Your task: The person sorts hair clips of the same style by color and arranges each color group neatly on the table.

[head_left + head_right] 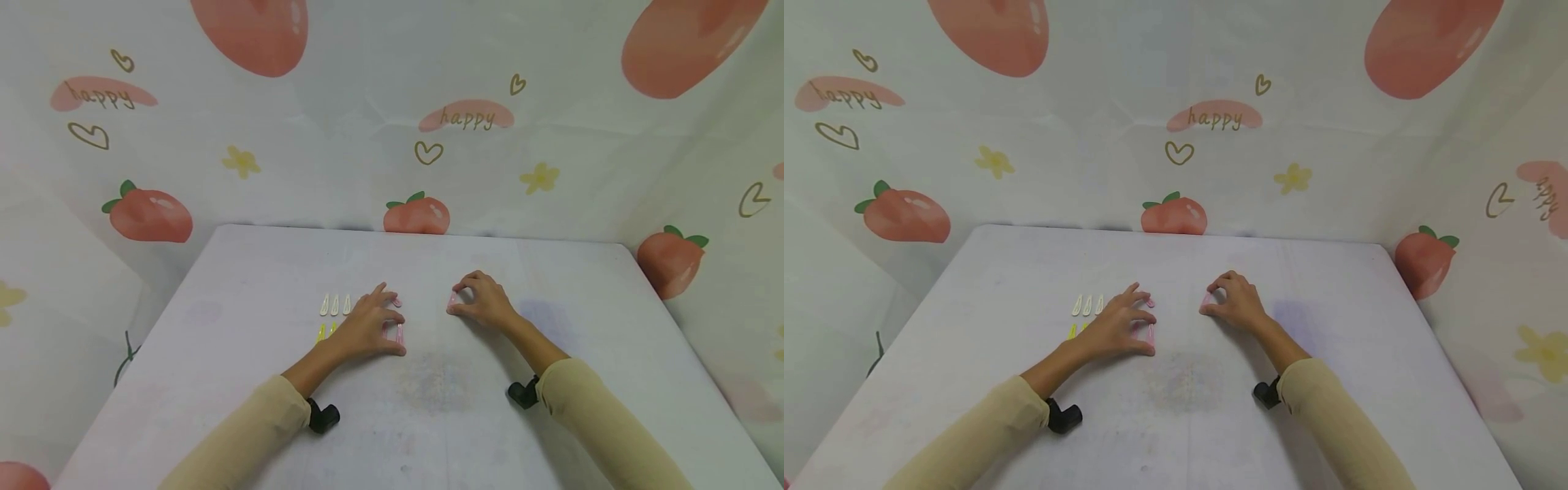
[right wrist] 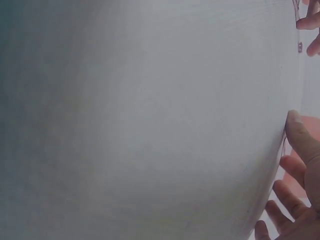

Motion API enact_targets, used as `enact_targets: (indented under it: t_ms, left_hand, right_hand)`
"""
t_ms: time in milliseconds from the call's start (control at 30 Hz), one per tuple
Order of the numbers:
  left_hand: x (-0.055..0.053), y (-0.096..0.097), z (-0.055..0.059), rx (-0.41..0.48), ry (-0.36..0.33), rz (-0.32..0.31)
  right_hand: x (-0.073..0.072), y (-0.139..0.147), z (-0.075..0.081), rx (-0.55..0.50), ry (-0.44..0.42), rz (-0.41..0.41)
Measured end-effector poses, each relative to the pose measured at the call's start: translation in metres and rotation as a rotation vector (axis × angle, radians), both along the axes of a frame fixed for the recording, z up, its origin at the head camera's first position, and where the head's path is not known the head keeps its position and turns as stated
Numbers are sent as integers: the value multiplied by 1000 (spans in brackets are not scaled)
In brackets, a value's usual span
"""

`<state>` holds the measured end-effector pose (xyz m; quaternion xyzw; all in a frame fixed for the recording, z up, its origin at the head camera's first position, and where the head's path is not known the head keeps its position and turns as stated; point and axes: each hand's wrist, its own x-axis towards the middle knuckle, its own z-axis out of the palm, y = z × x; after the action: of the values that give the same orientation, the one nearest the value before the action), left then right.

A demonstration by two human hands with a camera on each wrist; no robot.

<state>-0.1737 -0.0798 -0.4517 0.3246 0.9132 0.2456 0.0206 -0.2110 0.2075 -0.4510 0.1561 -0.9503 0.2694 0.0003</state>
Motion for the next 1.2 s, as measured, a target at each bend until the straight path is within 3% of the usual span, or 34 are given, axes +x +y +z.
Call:
enact_targets:
  t_ms: [100, 300, 433, 767, 1000, 1200]
  left_hand:
    - [-3, -1, 2, 18, 31, 26]
    - [-15, -1, 4, 4, 51, 237]
    - [-21, 3, 4, -31, 28, 308]
    - [-31, 7, 3, -49, -54, 322]
    - [-40, 3, 2, -29, -55, 299]
    - [-33, 9, 3, 20, -49, 247]
  right_hand:
    - [1, 0, 1, 0, 2, 0]
    - [1, 1, 0, -1, 11, 8]
    - [0, 2, 0, -5, 9, 6]
    - [-1, 0, -2, 2, 1, 0]
    - [-1, -1, 0, 8, 11, 2]
    - [-1, -1, 1, 9, -8, -5]
